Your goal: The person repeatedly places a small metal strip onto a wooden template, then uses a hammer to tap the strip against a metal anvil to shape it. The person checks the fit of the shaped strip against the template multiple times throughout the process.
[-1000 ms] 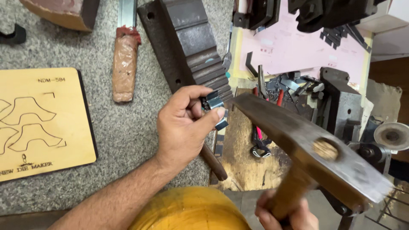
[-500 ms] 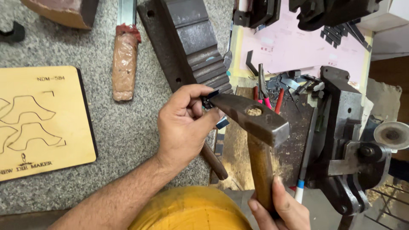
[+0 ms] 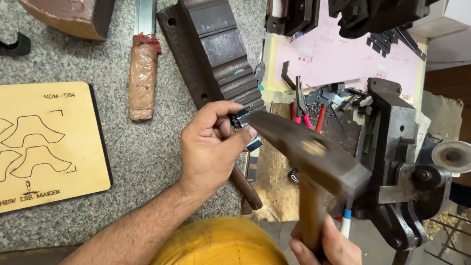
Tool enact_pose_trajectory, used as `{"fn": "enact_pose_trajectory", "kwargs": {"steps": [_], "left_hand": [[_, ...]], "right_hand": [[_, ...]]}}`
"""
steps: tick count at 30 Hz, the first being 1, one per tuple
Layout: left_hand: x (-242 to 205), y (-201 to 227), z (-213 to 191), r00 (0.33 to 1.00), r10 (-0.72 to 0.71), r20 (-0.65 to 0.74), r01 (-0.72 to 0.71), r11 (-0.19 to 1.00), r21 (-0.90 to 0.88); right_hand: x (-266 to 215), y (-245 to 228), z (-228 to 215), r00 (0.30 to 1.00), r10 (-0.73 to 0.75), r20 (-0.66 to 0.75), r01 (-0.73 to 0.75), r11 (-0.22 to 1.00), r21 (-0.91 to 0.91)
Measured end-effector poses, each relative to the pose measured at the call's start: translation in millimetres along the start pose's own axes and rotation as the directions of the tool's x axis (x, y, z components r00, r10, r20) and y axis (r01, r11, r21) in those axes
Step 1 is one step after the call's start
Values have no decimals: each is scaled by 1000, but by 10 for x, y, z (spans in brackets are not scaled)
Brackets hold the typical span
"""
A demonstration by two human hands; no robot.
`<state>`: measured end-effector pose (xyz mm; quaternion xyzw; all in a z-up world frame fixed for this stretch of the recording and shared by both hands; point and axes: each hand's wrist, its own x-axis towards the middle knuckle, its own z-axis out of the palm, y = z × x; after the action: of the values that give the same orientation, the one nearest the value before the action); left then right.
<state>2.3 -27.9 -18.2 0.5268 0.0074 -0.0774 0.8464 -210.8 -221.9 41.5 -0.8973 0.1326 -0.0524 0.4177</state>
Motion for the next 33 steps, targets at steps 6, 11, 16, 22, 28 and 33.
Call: {"fn": "enact_pose_trajectory", "kwargs": {"steps": [6, 11, 16, 22, 28, 33], "left_hand": [[-31, -6, 6, 1000, 20, 2, -20, 999, 37], [-18, -7, -3, 1000, 18, -1, -18, 999, 43], [8, 12, 11, 1000, 25, 9, -26, 998, 56], [-97, 317, -187, 996, 83, 40, -89, 984, 154], [-442, 702, -1069, 995, 24, -99, 15, 928, 373], [-769, 895, -1691, 966, 181, -187, 40, 608, 793]], "right_hand": [[35, -14, 4, 972, -235, 7, 235, 971, -33], [159, -181, -15, 993, 78, 88, -73, 996, -54], [111, -171, 18, 1000, 1, -29, 2, 993, 115], [-9, -148, 74, 993, 14, -116, 2, 990, 140], [66, -32, 314, 894, -431, 120, 438, 898, -42], [225, -76, 717, 781, -475, 406, 606, 735, -304]]}}
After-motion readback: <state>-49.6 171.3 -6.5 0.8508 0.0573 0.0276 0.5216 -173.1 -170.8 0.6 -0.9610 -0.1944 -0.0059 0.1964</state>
